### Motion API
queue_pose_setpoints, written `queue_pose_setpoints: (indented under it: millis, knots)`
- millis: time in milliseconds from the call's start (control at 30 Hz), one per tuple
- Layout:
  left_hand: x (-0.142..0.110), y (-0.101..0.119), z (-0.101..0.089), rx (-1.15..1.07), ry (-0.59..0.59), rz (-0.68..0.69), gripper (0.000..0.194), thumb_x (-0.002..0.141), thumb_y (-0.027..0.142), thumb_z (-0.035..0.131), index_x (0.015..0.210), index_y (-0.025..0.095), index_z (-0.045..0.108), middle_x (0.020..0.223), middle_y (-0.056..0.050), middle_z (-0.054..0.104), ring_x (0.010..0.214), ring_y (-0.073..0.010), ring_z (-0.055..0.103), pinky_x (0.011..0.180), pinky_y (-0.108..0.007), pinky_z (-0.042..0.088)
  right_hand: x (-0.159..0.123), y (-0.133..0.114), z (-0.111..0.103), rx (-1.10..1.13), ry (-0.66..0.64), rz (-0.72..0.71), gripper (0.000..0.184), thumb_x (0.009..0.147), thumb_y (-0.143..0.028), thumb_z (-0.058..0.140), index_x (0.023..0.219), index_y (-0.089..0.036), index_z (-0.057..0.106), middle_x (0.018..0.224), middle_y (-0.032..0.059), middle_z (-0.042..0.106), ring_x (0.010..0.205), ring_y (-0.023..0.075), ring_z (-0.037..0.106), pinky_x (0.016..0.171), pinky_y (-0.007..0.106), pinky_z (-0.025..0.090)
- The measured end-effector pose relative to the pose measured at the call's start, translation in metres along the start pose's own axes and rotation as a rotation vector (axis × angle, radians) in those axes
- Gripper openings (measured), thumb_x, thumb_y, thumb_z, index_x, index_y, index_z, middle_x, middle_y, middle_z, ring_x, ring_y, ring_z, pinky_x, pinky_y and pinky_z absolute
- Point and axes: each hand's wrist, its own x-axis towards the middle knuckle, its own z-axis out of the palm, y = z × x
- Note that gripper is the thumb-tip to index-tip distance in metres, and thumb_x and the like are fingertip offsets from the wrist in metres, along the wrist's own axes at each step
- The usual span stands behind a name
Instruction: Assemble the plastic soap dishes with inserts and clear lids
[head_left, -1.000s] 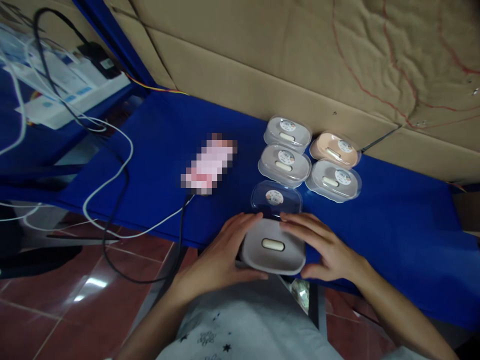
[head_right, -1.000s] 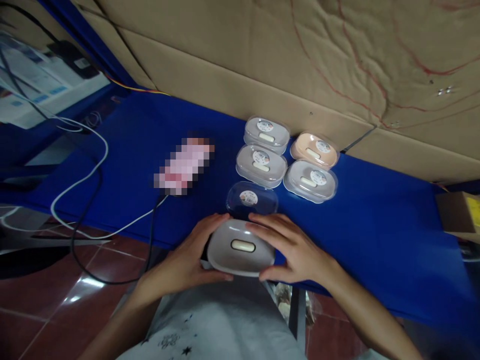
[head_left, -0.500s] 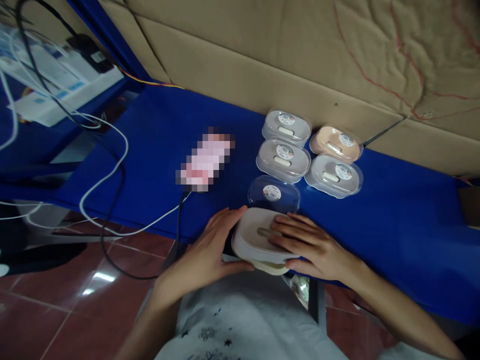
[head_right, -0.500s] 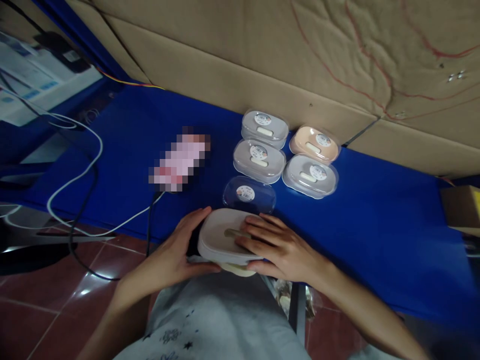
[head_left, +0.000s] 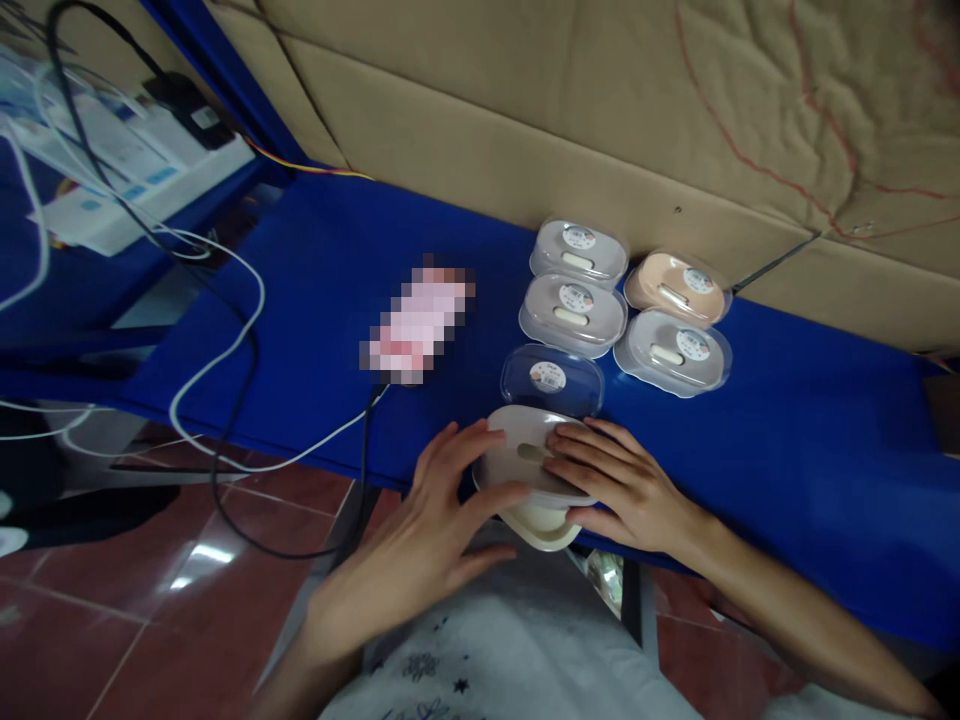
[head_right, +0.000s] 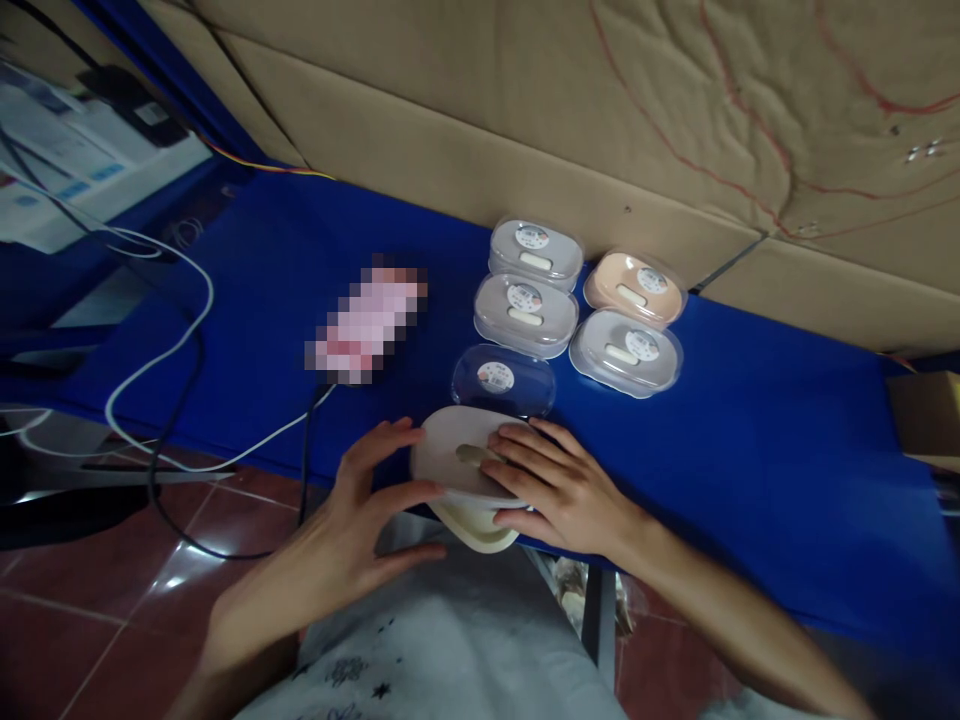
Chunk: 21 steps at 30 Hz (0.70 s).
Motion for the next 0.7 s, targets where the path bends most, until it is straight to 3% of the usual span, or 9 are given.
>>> queue_pose_setpoints:
  millis: [100, 233, 400, 500, 600, 700]
  knots:
    - [0.008, 0.009, 0.005, 0.066, -0.028, 0.078, 0.063, 0.095, 0.026, 0.082, 0.149, 0.033, 0.052, 0.169, -0.013, 0.034, 0.164, -0.0388, 0.033, 0.134, -0.069, 0.035, 0.000, 0.001, -0.001, 0.013, 0.017, 0.012, 0.049, 0.112, -0.050, 0.052, 0.143, -0.015, 0.066, 0.144, 0.0156, 0.074, 0.143, 0.0283, 0.065, 0.125, 0.052, 0.049]
    - [0.012, 0.013, 0.017, 0.098, 0.110, 0.144, 0.054, 0.099, 0.025, 0.077, 0.144, 0.036, 0.052, 0.170, -0.012, 0.027, 0.165, -0.0361, 0.030, 0.133, -0.070, 0.034, -0.001, 0.004, -0.006, 0.130, 0.090, 0.049, 0.044, 0.112, -0.044, 0.053, 0.148, -0.020, 0.063, 0.138, 0.0143, 0.078, 0.135, 0.0277, 0.071, 0.116, 0.051, 0.054]
    - [0.011, 0.011, 0.030, 0.113, 0.137, 0.171, 0.058, 0.097, 0.031, 0.080, 0.146, 0.039, 0.049, 0.169, -0.012, 0.026, 0.163, -0.0376, 0.030, 0.131, -0.071, 0.036, -0.002, 0.009, -0.017, 0.261, 0.212, 0.127, 0.039, 0.111, -0.033, 0.055, 0.148, -0.023, 0.064, 0.127, 0.0112, 0.081, 0.124, 0.0275, 0.076, 0.106, 0.049, 0.060]
    - [0.015, 0.008, 0.039, 0.186, 0.225, 0.161, 0.063, 0.097, 0.029, 0.081, 0.149, 0.041, 0.048, 0.164, -0.012, 0.029, 0.160, -0.0378, 0.034, 0.129, -0.072, 0.037, -0.003, 0.010, -0.020, 0.186, 0.171, 0.084, 0.038, 0.111, -0.033, 0.056, 0.147, -0.023, 0.065, 0.132, 0.0118, 0.080, 0.129, 0.0279, 0.073, 0.110, 0.050, 0.057]
    - [0.018, 0.006, 0.049, 0.247, 0.238, 0.165, 0.075, 0.096, 0.025, 0.082, 0.156, 0.049, 0.044, 0.159, -0.010, 0.033, 0.158, -0.0385, 0.036, 0.127, -0.072, 0.041, -0.003, 0.009, -0.019, 0.099, 0.119, 0.019, 0.037, 0.110, -0.037, 0.059, 0.143, -0.021, 0.068, 0.133, 0.0121, 0.080, 0.129, 0.0267, 0.073, 0.113, 0.049, 0.055]
    - [0.018, 0.004, 0.055, 0.291, 0.319, 0.164, 0.076, 0.093, 0.024, 0.084, 0.153, 0.055, 0.049, 0.151, -0.007, 0.036, 0.153, -0.0356, 0.040, 0.126, -0.067, 0.045, -0.003, 0.008, -0.020, 0.096, 0.143, 0.016, 0.034, 0.110, -0.036, 0.060, 0.139, -0.020, 0.068, 0.129, 0.0117, 0.081, 0.126, 0.0256, 0.074, 0.110, 0.047, 0.055]
